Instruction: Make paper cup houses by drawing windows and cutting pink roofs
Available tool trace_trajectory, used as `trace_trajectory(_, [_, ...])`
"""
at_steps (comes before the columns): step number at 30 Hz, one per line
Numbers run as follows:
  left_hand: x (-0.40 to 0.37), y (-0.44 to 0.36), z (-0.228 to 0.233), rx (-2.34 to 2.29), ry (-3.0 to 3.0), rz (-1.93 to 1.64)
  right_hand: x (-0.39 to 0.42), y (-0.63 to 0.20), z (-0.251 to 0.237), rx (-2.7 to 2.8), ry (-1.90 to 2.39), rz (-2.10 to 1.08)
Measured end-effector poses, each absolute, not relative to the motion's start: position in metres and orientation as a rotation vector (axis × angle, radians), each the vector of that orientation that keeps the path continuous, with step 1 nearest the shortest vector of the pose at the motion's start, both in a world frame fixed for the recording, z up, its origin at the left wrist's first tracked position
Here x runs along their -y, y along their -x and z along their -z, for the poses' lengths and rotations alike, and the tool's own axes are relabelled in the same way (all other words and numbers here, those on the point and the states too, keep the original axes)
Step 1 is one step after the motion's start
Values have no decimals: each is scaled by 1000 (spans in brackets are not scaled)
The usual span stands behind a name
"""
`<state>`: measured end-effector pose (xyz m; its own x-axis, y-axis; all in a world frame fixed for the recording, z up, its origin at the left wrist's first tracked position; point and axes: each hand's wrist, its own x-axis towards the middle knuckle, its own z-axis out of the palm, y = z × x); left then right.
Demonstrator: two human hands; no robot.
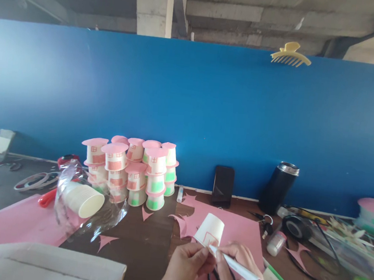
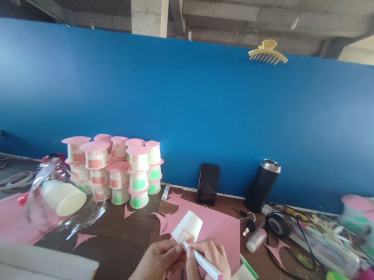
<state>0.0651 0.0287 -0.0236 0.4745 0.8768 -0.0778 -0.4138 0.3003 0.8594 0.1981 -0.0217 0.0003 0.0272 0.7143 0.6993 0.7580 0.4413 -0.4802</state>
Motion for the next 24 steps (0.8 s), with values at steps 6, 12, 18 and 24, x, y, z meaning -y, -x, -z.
trace_trajectory(6, [-29, -65, 22, -644, -976, -936, 24, -197, -3, 1654, 1295, 53])
trace_trajectory(12, [-28, -63, 15, -721, -1098, -903, 24, -196, -5, 1721, 1261, 54])
trace_trajectory(18, [-26, -62, 16, -779, -1195, -943, 26, -196, -6, 1754, 1260, 48])
trace_trajectory(24, [-24, -62, 11, -812, -1225, -946, 25, -194, -7, 1713, 1255, 90])
